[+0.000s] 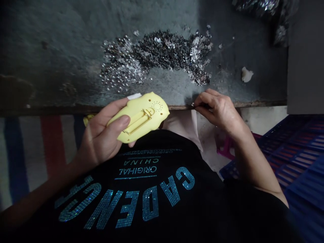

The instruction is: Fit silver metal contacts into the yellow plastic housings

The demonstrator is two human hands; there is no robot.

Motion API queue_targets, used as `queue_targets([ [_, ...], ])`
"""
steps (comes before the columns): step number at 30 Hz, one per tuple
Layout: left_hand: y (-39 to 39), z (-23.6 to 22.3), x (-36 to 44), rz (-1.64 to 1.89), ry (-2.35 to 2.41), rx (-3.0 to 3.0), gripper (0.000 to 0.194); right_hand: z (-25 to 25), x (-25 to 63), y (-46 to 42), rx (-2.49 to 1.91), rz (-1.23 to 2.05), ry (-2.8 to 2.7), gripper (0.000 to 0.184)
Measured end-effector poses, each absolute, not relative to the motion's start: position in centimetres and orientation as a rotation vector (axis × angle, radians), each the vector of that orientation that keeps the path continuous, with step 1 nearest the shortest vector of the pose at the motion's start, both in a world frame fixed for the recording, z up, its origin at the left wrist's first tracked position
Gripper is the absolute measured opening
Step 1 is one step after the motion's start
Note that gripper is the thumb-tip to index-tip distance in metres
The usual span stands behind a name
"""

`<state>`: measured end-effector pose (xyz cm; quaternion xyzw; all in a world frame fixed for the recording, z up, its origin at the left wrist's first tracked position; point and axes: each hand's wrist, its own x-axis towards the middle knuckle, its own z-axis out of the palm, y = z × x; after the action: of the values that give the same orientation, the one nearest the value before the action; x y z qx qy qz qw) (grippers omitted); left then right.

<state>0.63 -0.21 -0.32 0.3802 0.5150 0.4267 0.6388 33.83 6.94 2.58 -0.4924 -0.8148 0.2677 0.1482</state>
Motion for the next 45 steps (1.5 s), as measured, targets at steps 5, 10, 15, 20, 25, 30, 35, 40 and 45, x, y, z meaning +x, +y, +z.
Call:
queue_targets([
  [5,-0.3,0.0,0.7,0.955,1.203,0.832,0.06,2.7,33.6,7.9,-1.366,0.749,-2.44,0.01],
  [10,-0.3,0.2,0.9,0.935,1.216,0.833,0.062,2.5,34.0,8.3,-1.376,0.738,-2.494,0.008],
  [15,-0.1,0.2,1.1,0.928,1.148,0.849,0.051,2.4,34.3,6.9,-1.483,0.662,-2.386,0.014],
  [20,0.1,0.5,1.4,0.893,1.097,0.796,0.042,2.2,30.4,4.1,-1.328,1.189,-1.811,0.021],
  [25,-0.6,0.5,1.4,0.912,1.033,0.764,0.043,1.7,25.9,3.5,-1.205,1.436,-1.598,0.03],
  [30,-1.3,0.5,1.0,0.909,1.021,0.805,0.045,2.6,24.7,3.8,-1.225,1.376,-1.725,0.03],
  [35,-1.6,0.9,0.7,0.865,1.026,0.835,0.044,2.9,24.4,3.5,-1.298,1.264,-1.837,0.035],
  [40,-1.7,0.9,0.8,0.871,0.99,0.813,0.038,2.6,24.6,3.0,-1.343,1.217,-1.845,0.039],
  [45,-1.8,1.1,1.1,0.88,1.01,0.842,0.035,2.4,24.5,2.7,-1.357,1.235,-1.773,0.042],
])
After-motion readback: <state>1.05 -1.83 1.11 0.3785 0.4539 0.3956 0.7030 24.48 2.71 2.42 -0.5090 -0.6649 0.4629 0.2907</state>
